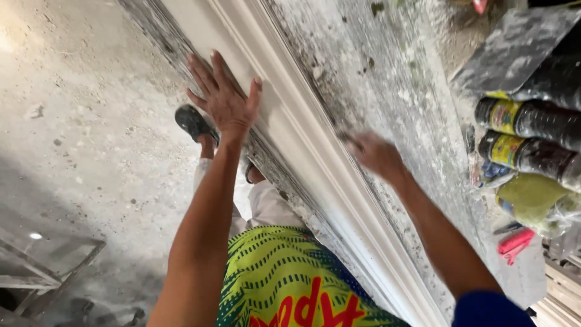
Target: Apply plaster to a decorative molding strip and smooth it using a trowel to repair imperfections.
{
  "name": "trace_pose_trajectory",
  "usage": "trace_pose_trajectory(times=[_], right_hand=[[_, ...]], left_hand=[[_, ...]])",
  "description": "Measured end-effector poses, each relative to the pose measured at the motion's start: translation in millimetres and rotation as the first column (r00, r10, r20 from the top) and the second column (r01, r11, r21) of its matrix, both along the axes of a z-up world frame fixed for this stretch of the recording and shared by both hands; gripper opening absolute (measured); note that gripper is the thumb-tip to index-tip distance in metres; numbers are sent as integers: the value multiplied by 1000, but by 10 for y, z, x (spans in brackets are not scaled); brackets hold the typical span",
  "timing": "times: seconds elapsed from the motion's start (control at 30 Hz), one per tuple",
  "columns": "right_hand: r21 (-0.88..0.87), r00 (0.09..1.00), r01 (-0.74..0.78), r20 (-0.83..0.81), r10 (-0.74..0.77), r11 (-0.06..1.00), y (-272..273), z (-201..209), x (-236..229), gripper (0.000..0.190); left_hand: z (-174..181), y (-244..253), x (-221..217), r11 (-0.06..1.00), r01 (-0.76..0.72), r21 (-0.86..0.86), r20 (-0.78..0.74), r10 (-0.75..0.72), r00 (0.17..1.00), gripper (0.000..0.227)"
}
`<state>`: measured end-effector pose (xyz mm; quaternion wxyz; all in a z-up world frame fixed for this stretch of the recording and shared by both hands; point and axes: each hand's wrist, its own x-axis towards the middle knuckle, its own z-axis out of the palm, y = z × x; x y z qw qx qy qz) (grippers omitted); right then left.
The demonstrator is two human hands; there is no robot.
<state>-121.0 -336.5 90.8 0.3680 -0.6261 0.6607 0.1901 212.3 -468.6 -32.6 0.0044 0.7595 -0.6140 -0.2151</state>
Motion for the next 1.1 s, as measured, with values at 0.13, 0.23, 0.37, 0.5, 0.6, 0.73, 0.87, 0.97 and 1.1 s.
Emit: trace_pose_trajectory(times=[0.13,0.23,0.37,0.5,0.6,0.73,0.87,0.97,1.1], right_hand=[[-202,998,-66,-18,63,977,346,-252,-278,47],[-159,999,-42,15,45,986,-709,-89,312,48],[5,989,-117,-92,117,993,-2469,-182,1052,47],[-58,994,-103,-51,100,993,-3008,-283,1237,52],[-365,975,-198,18,220,910,-2815,-433,1142,47],[-69,996,41,-74,-46,997,-1639,-31,973,48],[-211,999,-43,-31,38,976,-812,-576,232,45],[67,988,58,-147,-48,996,-2374,11,1317,50],[-109,999,-40,6,41,993,-3848,-64,1967,50]], left_hand=[[-36,5,-14,983,-18,-180,-43,11,999,107],[80,92,5,984,-17,-179,-128,-6,992,106],[11,37,-10,983,-27,-180,-174,-5,985,106],[247,62,40,995,-40,-95,-284,11,959,106],[333,-211,209,991,-19,-134,-320,-25,947,107],[78,-1004,720,986,125,-106,-79,-134,988,105],[-302,-1995,1179,891,-10,-454,-173,-77,982,102],[379,-2323,1263,979,173,109,-102,-162,981,106],[281,-2277,1220,990,128,58,-120,-121,985,110]])
